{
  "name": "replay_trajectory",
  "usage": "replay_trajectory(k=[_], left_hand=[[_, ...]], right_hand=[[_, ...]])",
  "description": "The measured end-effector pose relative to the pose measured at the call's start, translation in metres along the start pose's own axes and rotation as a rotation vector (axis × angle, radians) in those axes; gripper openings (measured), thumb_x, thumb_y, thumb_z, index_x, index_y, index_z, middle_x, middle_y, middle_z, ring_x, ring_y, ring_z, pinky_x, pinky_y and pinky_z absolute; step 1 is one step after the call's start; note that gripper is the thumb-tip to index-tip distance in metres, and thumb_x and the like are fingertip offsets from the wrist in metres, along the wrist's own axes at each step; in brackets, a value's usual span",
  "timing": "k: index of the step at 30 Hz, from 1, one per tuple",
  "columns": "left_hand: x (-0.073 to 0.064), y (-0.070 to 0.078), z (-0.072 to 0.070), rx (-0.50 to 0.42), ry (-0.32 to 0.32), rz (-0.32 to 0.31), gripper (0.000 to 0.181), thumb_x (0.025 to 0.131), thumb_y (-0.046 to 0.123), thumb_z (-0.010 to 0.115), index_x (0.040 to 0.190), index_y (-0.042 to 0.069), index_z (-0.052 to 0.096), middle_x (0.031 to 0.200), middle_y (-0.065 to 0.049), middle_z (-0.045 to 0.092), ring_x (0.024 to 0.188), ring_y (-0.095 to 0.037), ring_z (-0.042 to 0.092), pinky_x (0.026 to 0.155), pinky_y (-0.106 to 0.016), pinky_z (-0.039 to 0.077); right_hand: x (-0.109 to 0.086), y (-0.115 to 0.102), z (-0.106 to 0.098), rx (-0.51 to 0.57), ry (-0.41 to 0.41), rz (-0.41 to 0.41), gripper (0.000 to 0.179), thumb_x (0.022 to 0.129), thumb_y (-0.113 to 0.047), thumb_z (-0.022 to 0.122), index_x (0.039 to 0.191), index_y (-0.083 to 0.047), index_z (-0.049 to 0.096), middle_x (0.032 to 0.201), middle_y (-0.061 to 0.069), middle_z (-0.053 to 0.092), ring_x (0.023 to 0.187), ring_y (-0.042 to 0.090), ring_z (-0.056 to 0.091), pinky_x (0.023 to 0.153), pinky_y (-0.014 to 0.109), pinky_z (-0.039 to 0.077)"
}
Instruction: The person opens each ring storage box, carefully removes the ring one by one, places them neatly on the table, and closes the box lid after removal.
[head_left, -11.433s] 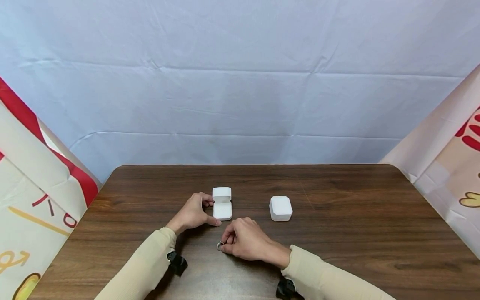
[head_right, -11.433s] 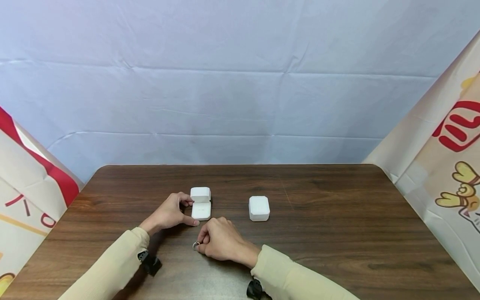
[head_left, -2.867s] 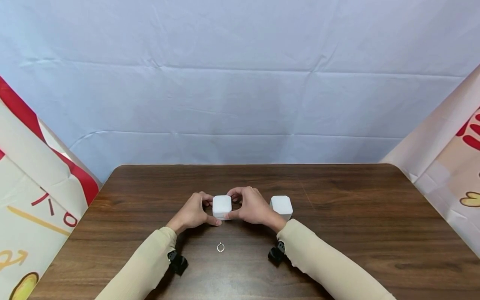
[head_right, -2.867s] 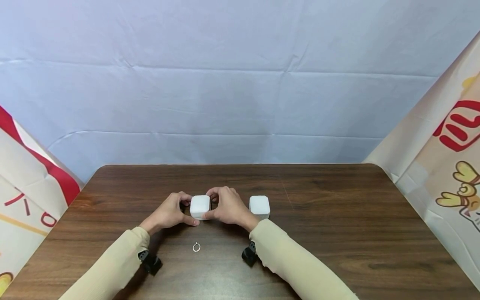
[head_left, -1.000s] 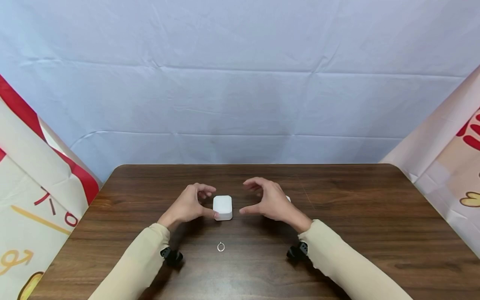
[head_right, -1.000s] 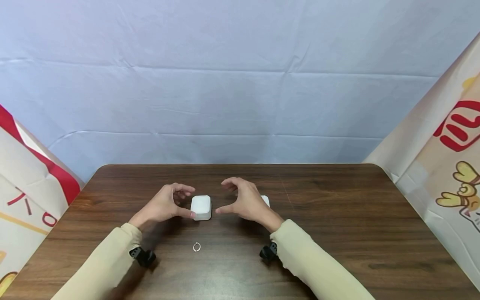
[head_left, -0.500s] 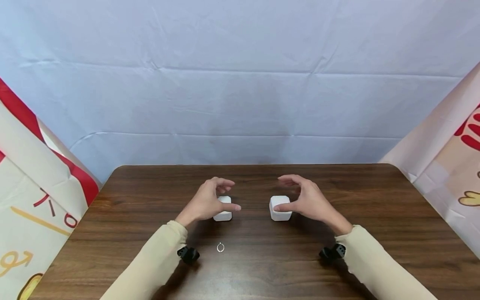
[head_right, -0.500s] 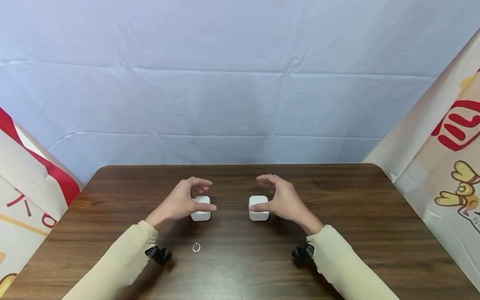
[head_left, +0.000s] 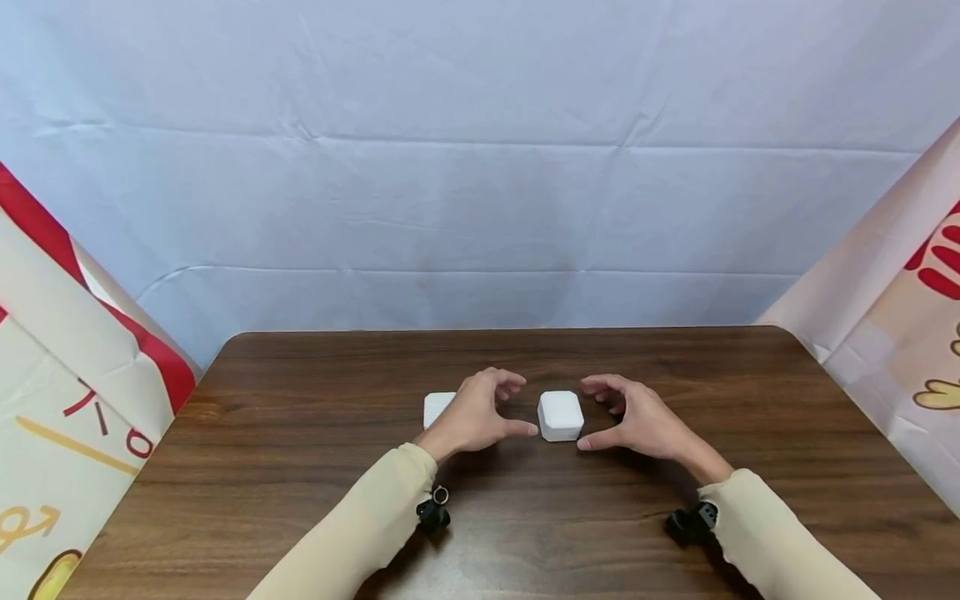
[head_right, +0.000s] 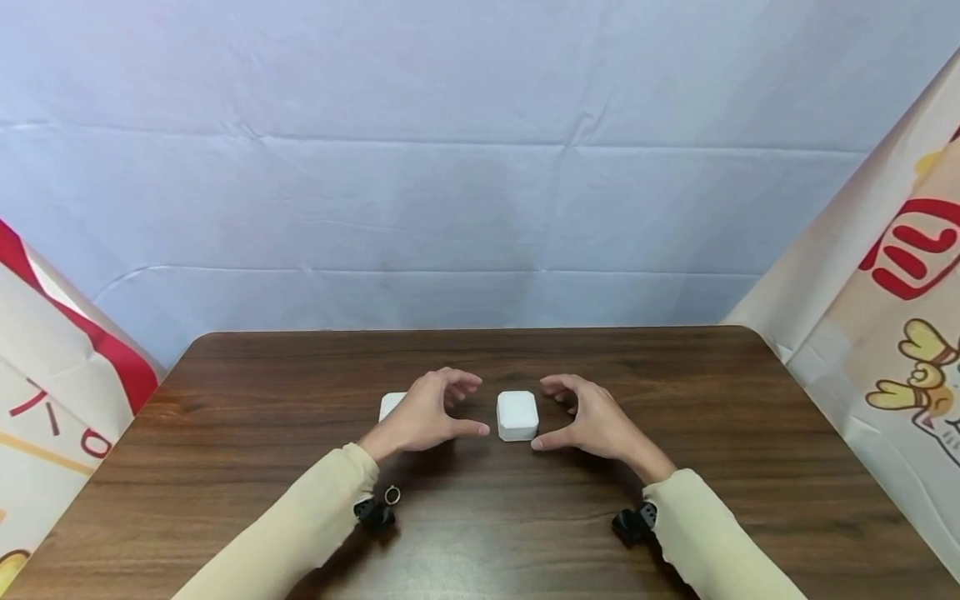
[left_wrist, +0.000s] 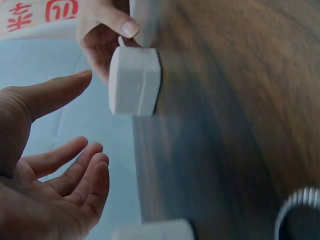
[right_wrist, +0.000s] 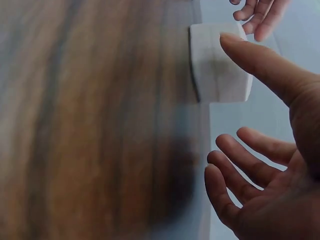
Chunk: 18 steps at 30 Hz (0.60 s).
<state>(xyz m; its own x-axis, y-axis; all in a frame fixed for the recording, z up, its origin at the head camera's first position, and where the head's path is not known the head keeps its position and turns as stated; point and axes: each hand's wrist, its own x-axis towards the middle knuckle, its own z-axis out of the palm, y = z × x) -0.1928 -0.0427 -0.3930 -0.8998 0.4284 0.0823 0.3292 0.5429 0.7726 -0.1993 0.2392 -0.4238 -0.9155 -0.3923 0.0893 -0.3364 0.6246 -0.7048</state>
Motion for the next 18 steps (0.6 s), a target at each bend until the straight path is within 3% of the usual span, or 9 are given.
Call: replay_trajectory(k=[10,18], left_hand=[[0.008,0.003,0.024,0.027,-0.031,-0.036,0.069,0.079,0.027,0.090,0.137,0.004,0.060,0.129,-0.010,0.060,0.121,-0.027,0.057,0.099,-0.040,0.048],[0.013,0.002,0.033,0.024,-0.030,-0.055,0.073,0.079,0.029,0.090,0.139,0.003,0.058,0.132,-0.009,0.058,0.123,-0.026,0.057,0.099,-0.037,0.048]], right_hand=[[0.003,0.008,0.001,-0.023,-0.058,-0.021,0.081,0.070,-0.038,0.094,0.135,-0.003,0.059,0.125,0.009,0.064,0.109,0.027,0.057,0.088,0.044,0.050],[0.010,0.010,0.003,-0.037,-0.088,-0.047,0.078,0.069,-0.038,0.095,0.132,-0.007,0.062,0.119,0.004,0.061,0.103,0.022,0.055,0.085,0.037,0.049]])
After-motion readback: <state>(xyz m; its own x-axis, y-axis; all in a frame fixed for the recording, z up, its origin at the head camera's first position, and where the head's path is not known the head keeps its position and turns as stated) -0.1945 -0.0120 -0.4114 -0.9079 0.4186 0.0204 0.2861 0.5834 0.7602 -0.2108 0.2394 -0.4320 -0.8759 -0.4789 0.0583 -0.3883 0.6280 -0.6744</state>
